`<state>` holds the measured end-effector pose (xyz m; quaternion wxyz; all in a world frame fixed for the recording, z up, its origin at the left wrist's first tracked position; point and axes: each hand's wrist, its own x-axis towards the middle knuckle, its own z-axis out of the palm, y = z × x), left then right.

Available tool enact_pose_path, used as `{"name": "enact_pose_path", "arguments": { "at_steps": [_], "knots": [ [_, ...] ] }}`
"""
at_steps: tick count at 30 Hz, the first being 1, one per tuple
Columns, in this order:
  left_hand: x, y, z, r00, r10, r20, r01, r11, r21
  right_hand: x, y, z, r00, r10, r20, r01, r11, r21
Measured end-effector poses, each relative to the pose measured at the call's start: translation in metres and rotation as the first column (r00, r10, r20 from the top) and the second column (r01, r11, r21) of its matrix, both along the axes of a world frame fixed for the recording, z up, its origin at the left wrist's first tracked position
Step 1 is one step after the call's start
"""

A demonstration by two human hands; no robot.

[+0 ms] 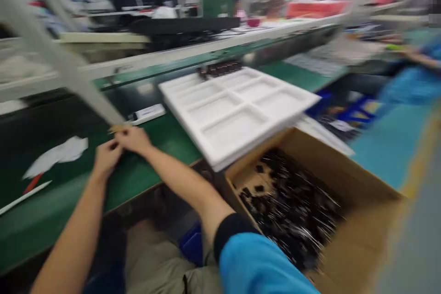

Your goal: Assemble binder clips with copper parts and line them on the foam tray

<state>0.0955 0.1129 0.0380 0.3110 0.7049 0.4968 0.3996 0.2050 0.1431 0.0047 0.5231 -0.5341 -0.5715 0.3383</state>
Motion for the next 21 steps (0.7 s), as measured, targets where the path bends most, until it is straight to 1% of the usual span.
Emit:
{"name": "enact_pose_path", "arguments": {
  "at_steps": [2,3,4,6,8,10,12,15,17,21],
  "knots": [
    [0.0,0.003,-0.007,0.997,0.073,-0.026,-0.074,0.997,-0.003,0.0,-0.012,0.006,0.999,-0.021,-0.026,0.022,0.999,0.038],
    [-0.003,0.008,-0.013,0.993,0.107,-0.041,-0.108,0.994,-0.005,0.001,-0.013,0.006,0.999,-0.043,-0.03,0.043,0.999,0.021],
    [-0.006,0.013,-0.019,0.992,0.116,-0.047,-0.116,0.993,-0.01,0.002,-0.011,0.005,0.997,-0.067,-0.025,0.067,0.998,0.005],
    [-0.014,0.022,-0.034,1.0,0.014,0.014,-0.014,1.0,0.0,0.003,-0.007,0.0,0.996,-0.088,0.005,0.088,0.996,-0.016],
    [-0.02,0.024,-0.044,0.998,-0.021,0.056,0.02,1.0,0.015,0.004,-0.006,-0.005,0.995,-0.089,0.036,0.089,0.996,-0.016],
    [-0.021,0.022,-0.051,0.996,-0.028,0.084,0.027,1.0,0.005,0.005,-0.007,-0.01,0.995,-0.086,0.053,0.087,0.996,-0.011],
    [-0.021,0.02,-0.053,0.995,-0.037,0.098,0.038,0.999,-0.01,0.006,-0.009,-0.014,0.993,-0.1,0.055,0.101,0.995,-0.016],
    [-0.021,0.019,-0.053,0.992,-0.063,0.107,0.064,0.998,-0.005,0.005,-0.008,-0.016,0.99,-0.133,0.053,0.133,0.991,-0.008],
    [-0.022,0.019,-0.051,0.991,-0.066,0.115,0.067,0.998,-0.008,0.005,-0.008,-0.015,0.989,-0.14,0.053,0.14,0.99,-0.003],
    [-0.022,0.019,-0.051,0.991,-0.058,0.124,0.062,0.998,-0.026,0.005,-0.011,-0.009,0.994,-0.101,0.038,0.103,0.994,-0.048]
  ]
}}
